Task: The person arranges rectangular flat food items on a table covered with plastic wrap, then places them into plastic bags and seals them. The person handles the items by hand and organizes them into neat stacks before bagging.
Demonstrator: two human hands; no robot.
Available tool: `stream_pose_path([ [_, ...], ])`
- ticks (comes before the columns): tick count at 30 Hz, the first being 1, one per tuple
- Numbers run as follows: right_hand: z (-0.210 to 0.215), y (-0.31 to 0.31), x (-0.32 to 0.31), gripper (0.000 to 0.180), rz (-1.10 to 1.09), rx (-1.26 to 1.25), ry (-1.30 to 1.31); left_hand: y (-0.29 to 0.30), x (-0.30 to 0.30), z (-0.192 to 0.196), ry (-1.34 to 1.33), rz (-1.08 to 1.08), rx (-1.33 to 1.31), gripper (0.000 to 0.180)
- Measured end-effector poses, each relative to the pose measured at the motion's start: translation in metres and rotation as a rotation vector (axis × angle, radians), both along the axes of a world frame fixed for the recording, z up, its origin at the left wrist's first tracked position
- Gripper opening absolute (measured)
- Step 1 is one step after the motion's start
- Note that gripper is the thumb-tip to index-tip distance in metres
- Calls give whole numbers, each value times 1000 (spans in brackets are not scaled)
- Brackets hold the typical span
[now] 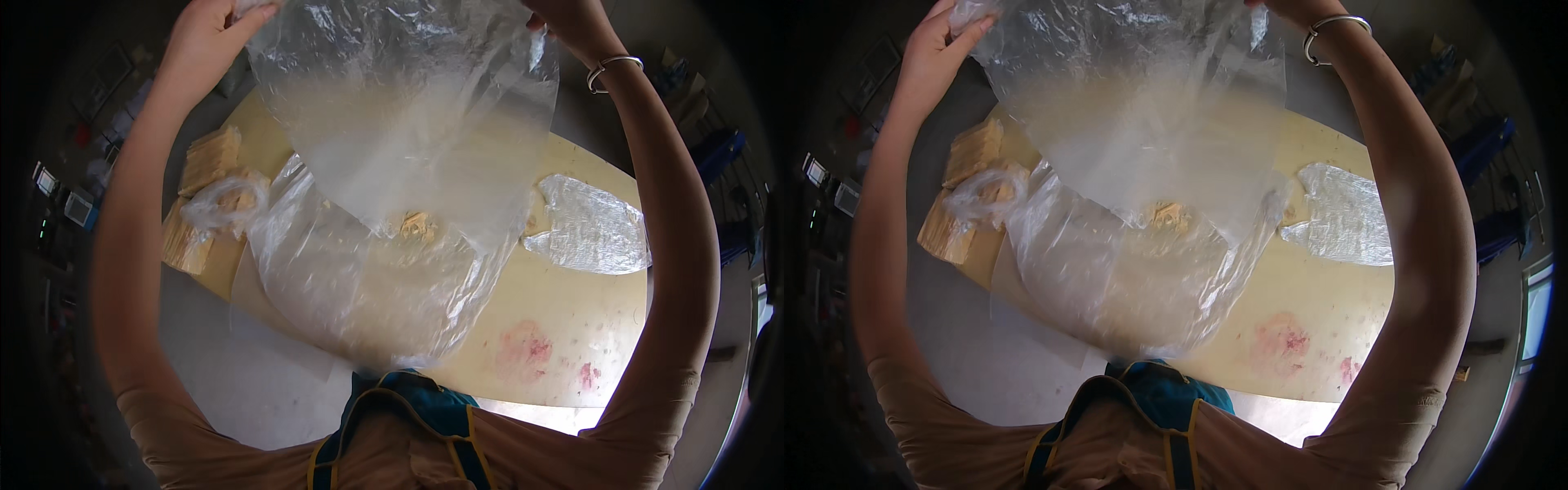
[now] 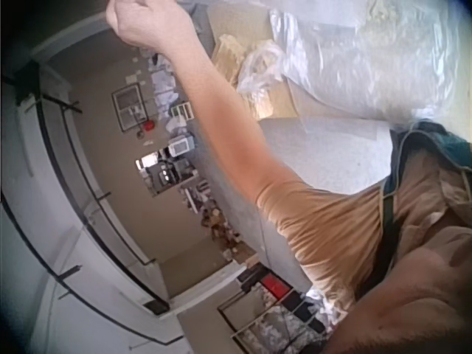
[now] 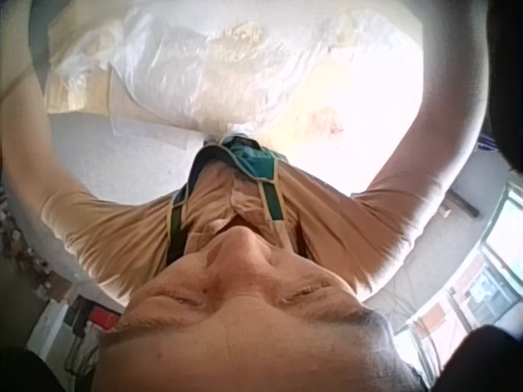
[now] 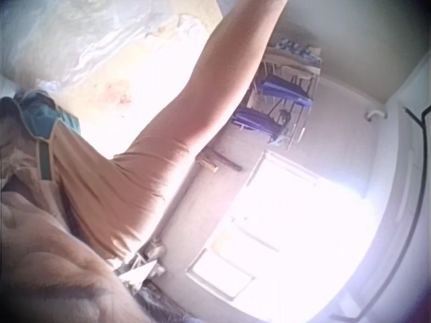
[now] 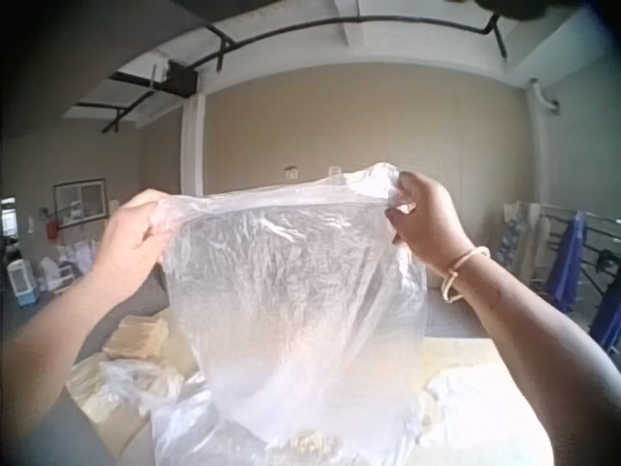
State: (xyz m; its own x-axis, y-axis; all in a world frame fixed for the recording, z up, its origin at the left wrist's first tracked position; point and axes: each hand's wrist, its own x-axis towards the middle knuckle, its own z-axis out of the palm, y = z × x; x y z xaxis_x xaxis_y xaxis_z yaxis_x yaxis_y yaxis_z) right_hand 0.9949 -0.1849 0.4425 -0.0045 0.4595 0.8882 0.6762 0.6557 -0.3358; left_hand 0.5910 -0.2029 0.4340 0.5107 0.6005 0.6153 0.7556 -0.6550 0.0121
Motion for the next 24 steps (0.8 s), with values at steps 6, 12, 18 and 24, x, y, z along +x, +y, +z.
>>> stream_pose_path([
  [6,-1,3,-8,18,39,-310,-252,0,6,16,-365,60,-324,37],
  [12,-1,-5,-9,25,-421,124,-360,-2,16,12,-154,-6,-67,40],
  [18,-4,-4,-8,27,-343,-92,-293,10,2,21,-162,3,-69,38],
  [24,8,-13,2,13,10,-484,280,10,1,32,-577,3,-317,18],
])
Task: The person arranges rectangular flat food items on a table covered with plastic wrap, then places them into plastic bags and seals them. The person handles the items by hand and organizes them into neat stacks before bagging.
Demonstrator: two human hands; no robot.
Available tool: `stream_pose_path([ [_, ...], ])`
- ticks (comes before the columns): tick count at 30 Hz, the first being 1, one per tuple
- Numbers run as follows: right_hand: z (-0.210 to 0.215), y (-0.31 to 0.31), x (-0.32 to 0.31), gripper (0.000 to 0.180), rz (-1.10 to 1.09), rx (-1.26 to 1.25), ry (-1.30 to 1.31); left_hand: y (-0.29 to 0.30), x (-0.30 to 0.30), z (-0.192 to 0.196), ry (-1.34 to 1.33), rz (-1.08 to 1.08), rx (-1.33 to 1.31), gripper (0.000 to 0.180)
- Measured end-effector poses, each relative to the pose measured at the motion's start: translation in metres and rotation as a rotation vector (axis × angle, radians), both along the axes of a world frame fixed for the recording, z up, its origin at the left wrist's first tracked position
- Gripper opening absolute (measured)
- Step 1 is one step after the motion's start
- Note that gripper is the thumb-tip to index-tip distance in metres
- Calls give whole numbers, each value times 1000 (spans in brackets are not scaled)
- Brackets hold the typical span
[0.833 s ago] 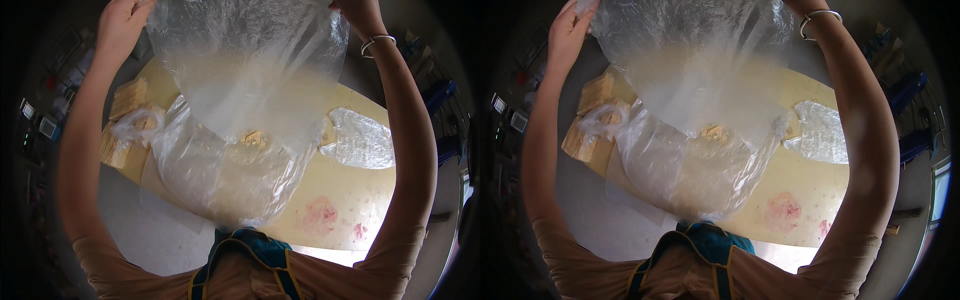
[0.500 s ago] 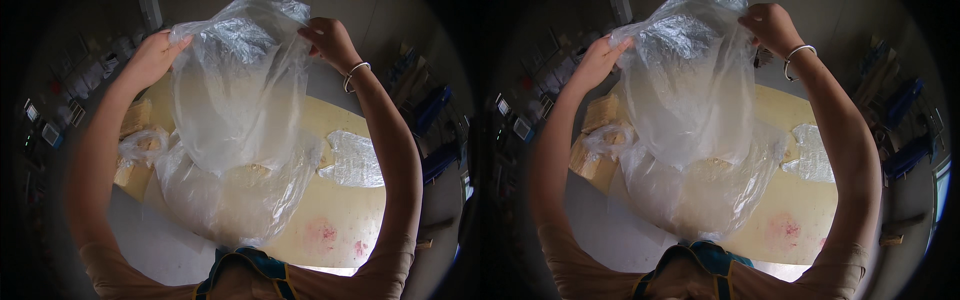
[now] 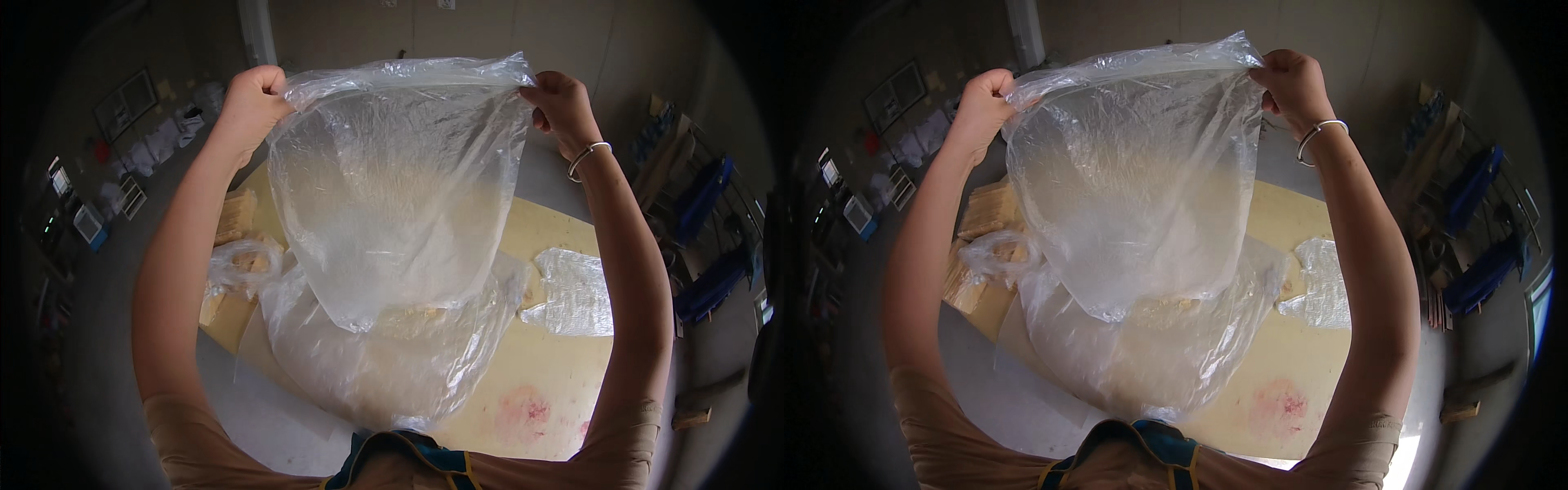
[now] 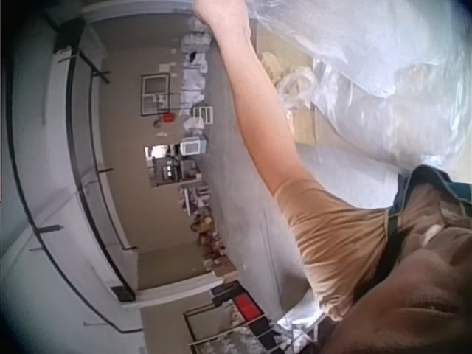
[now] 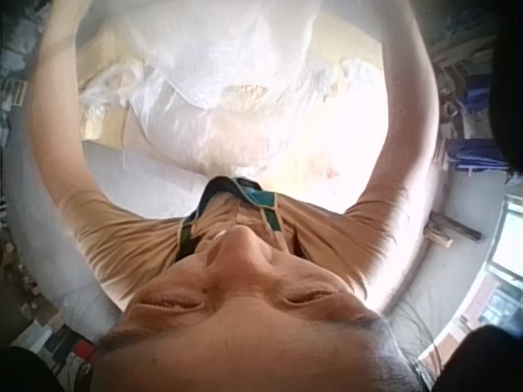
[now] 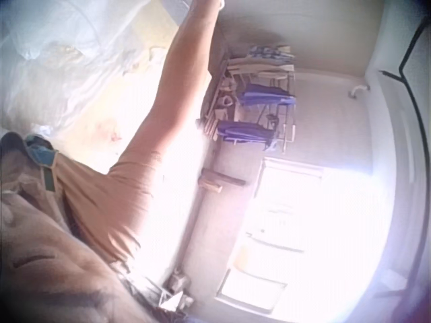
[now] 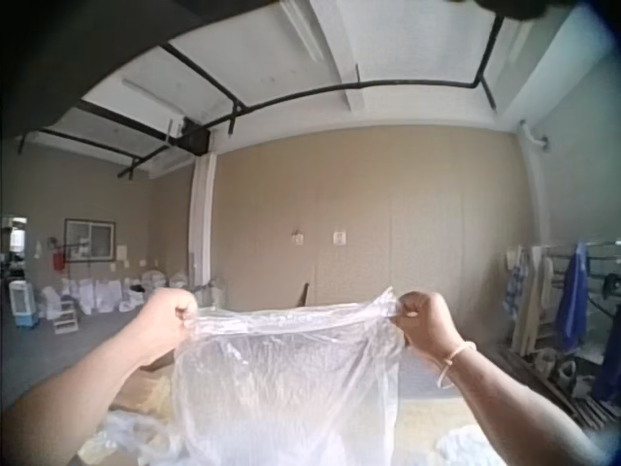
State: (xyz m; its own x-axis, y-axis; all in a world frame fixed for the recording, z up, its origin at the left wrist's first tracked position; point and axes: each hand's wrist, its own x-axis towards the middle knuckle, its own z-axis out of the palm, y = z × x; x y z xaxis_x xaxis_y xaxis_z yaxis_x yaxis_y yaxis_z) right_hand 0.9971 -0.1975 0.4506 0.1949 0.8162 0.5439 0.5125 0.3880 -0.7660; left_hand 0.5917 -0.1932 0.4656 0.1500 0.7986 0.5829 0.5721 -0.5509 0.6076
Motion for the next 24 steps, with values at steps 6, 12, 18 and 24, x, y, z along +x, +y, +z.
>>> stream_pose_path([
  [6,-1,-6,-2,33,575,-292,99,-11,14,-1,-239,-146,-390,41],
  [12,-5,-11,-10,35,350,-125,-22,-12,13,0,427,112,233,53],
  [18,-6,-11,-15,27,63,210,249,-65,62,-27,-337,-460,-229,65],
  [24,-1,-29,-39,28,691,189,211,-101,104,-5,247,-272,74,67],
])
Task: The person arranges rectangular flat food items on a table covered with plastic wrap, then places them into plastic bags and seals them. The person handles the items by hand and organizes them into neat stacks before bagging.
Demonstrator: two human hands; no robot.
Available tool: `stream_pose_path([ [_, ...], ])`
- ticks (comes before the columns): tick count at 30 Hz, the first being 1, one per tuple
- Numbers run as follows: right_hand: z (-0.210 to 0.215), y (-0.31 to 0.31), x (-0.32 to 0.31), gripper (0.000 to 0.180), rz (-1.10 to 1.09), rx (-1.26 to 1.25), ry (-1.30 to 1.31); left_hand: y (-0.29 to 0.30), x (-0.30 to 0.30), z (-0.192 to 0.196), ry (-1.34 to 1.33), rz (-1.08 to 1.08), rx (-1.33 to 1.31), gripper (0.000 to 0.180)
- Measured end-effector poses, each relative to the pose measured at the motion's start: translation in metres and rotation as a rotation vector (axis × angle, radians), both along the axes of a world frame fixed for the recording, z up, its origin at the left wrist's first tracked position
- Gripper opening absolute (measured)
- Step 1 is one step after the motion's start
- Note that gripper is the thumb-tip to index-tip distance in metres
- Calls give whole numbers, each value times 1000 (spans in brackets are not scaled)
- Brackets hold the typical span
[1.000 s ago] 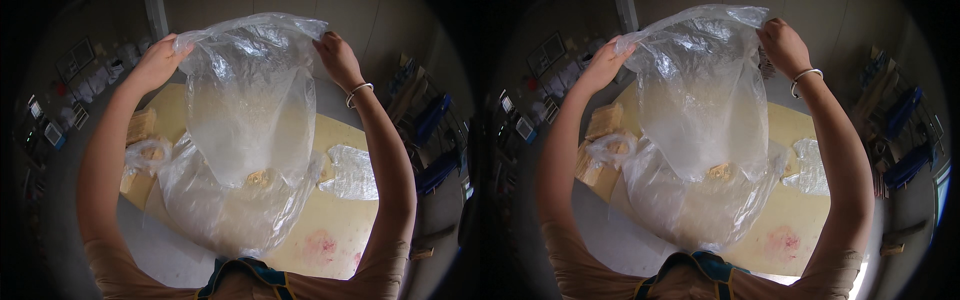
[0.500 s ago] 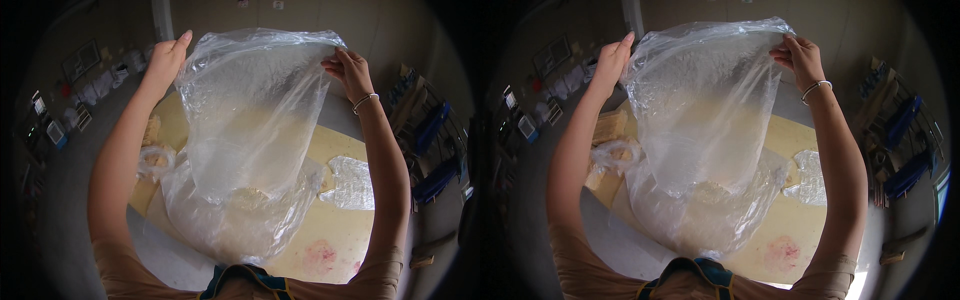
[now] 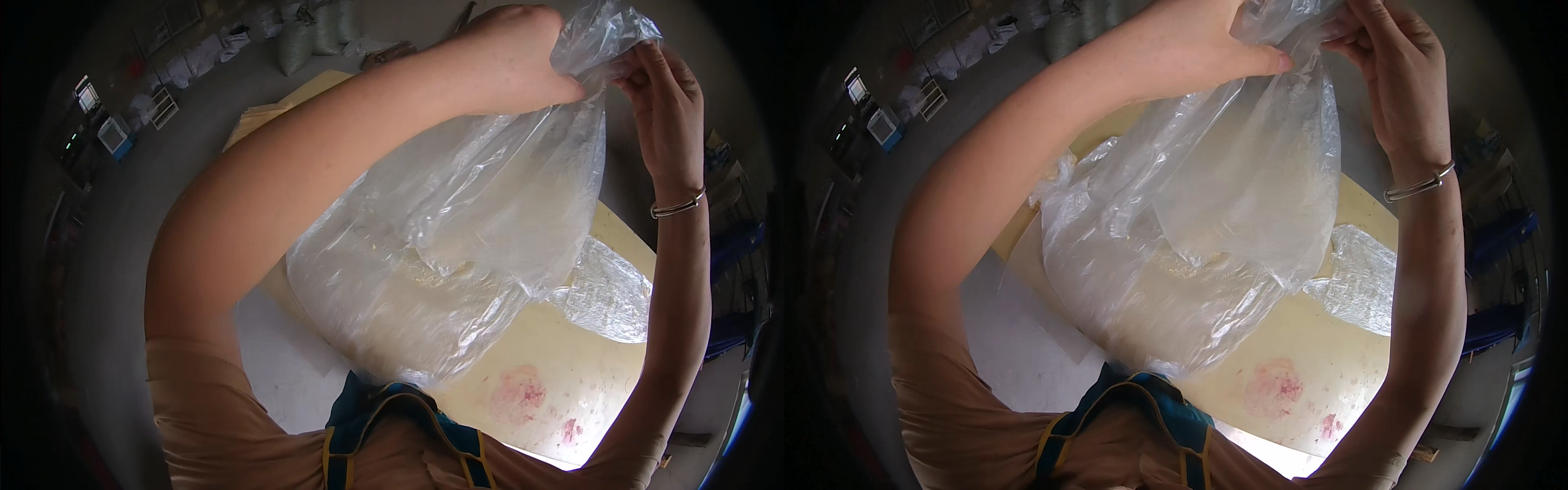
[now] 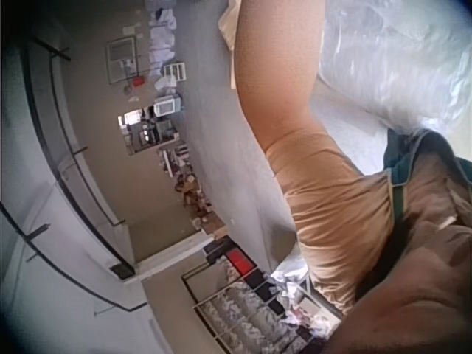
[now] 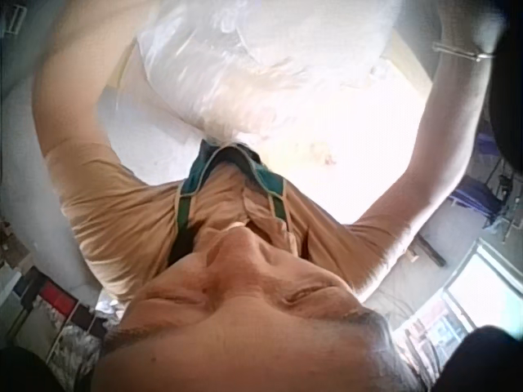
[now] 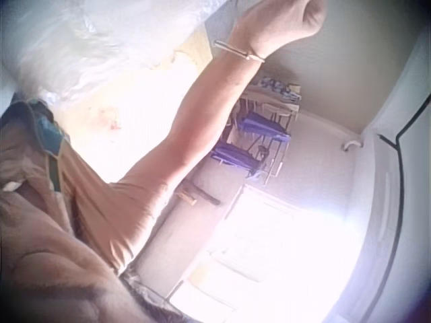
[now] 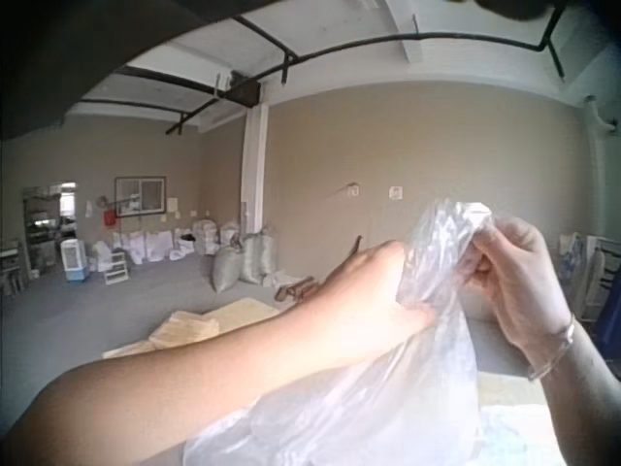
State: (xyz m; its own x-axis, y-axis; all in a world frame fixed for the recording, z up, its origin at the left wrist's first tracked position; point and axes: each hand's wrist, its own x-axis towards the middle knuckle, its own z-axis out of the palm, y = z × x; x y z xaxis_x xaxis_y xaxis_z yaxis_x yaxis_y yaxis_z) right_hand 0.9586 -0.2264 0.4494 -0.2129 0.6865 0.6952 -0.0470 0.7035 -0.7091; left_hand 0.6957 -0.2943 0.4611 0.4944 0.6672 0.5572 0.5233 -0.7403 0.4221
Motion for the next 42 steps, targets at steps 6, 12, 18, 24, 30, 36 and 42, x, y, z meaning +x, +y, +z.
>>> stream_pose_path([
  [6,-46,-20,0,62,-436,84,-338,26,-9,27,-327,-173,-331,23],
  [12,-210,-14,75,29,-264,-343,-828,53,-104,25,-603,-216,-615,29],
  [18,-230,-52,117,22,-279,-629,80,92,-187,-69,-564,-51,-910,42],
  [24,-188,-71,176,26,-761,-607,-195,108,-156,-149,-716,63,-1025,41],
  [30,-193,-168,298,33,-1050,-838,-228,132,-176,-278,-596,268,-997,32],
  [36,-246,-345,411,36,-1440,-991,-23,142,-194,-510,-647,735,-1015,10],
  [42,-220,-471,365,37,-1551,-1093,87,190,-195,-687,-433,944,-632,19],
])
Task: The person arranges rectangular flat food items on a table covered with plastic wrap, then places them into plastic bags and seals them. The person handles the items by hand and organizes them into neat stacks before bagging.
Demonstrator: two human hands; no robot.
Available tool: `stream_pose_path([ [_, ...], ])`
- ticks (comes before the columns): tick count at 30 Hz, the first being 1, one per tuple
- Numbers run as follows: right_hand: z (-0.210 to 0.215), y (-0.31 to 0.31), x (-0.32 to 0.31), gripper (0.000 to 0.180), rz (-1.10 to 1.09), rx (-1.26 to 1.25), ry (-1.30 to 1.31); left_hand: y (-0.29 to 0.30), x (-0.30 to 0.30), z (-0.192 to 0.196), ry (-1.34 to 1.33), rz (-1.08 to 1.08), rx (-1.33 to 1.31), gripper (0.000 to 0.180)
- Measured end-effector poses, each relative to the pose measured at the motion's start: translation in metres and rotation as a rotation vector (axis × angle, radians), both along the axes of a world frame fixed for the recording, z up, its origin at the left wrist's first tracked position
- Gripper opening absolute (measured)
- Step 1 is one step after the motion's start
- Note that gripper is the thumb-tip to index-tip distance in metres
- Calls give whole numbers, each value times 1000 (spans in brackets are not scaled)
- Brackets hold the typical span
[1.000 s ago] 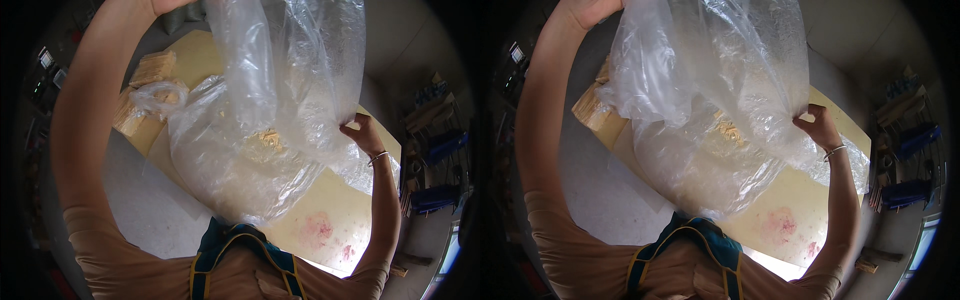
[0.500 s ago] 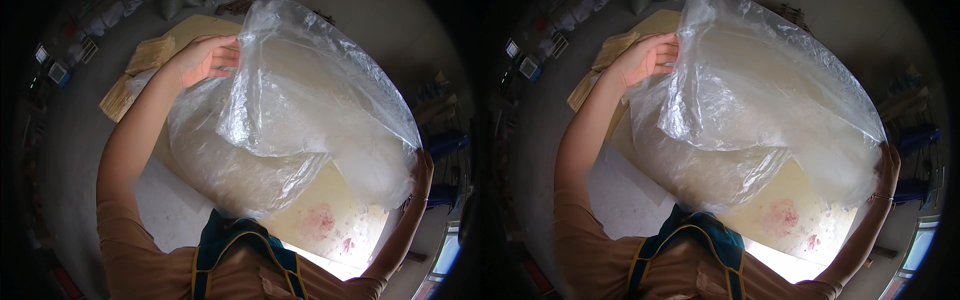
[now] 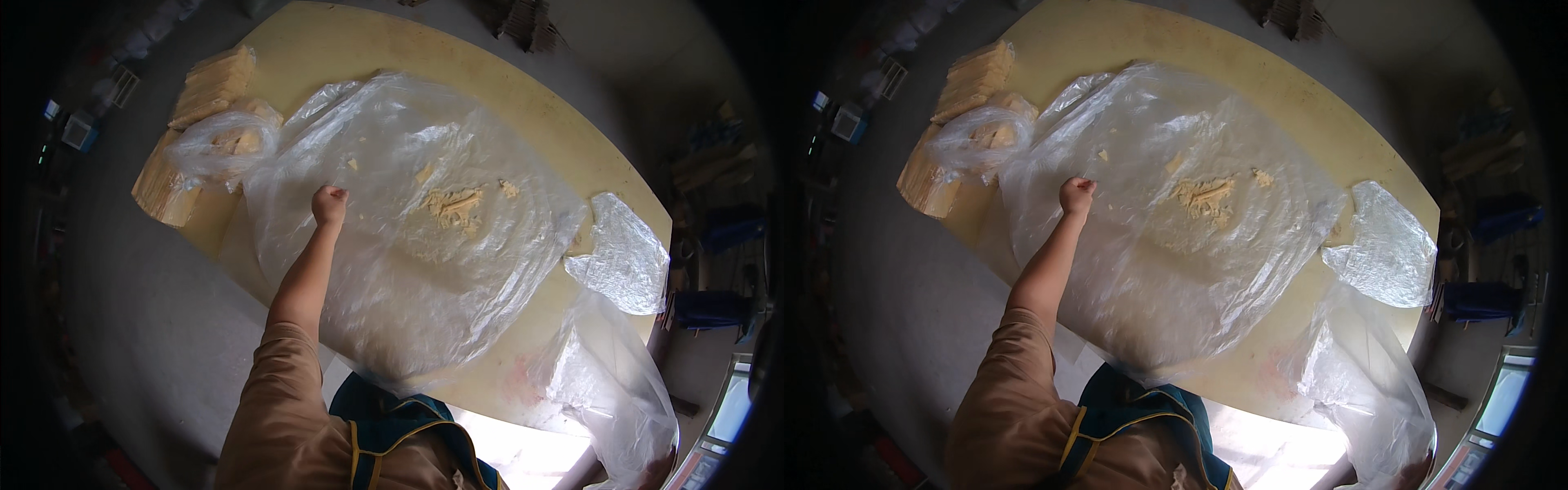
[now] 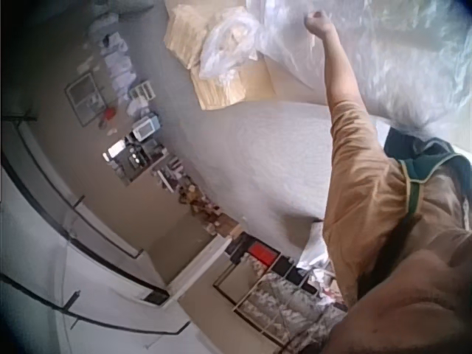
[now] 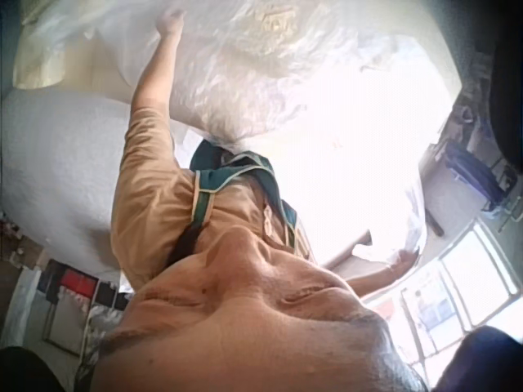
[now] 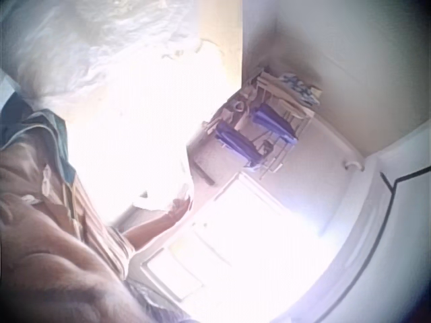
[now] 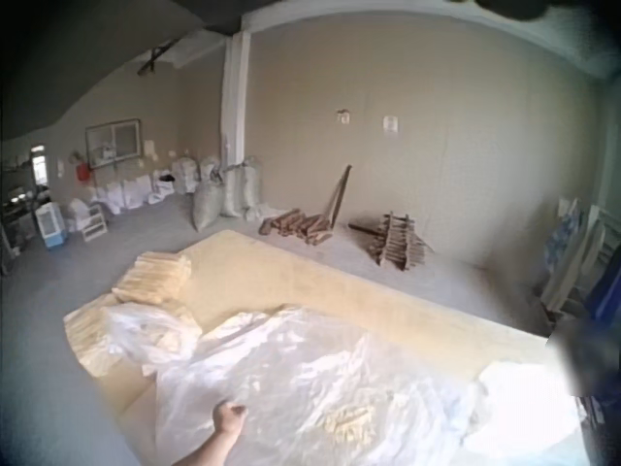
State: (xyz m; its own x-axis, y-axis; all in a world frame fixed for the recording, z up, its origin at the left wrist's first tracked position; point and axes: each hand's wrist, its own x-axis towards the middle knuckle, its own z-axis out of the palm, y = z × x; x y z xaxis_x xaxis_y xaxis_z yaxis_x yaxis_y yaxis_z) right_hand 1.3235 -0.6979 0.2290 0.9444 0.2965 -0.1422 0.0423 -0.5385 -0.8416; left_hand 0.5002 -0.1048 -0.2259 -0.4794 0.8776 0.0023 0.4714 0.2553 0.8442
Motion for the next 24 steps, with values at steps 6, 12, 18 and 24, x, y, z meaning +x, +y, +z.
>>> stream_pose_path([
  [6,26,-46,-54,39,-259,0,-3,51,11,-36,269,78,6,27],
  [12,3,-20,-71,39,-516,-50,-100,58,16,-39,346,79,-141,26],
  [18,5,32,-92,39,-423,-103,-94,63,-1,-54,-225,105,-70,19],
  [24,5,39,-53,33,-84,-25,-6,35,-6,17,-658,156,-255,14],
])
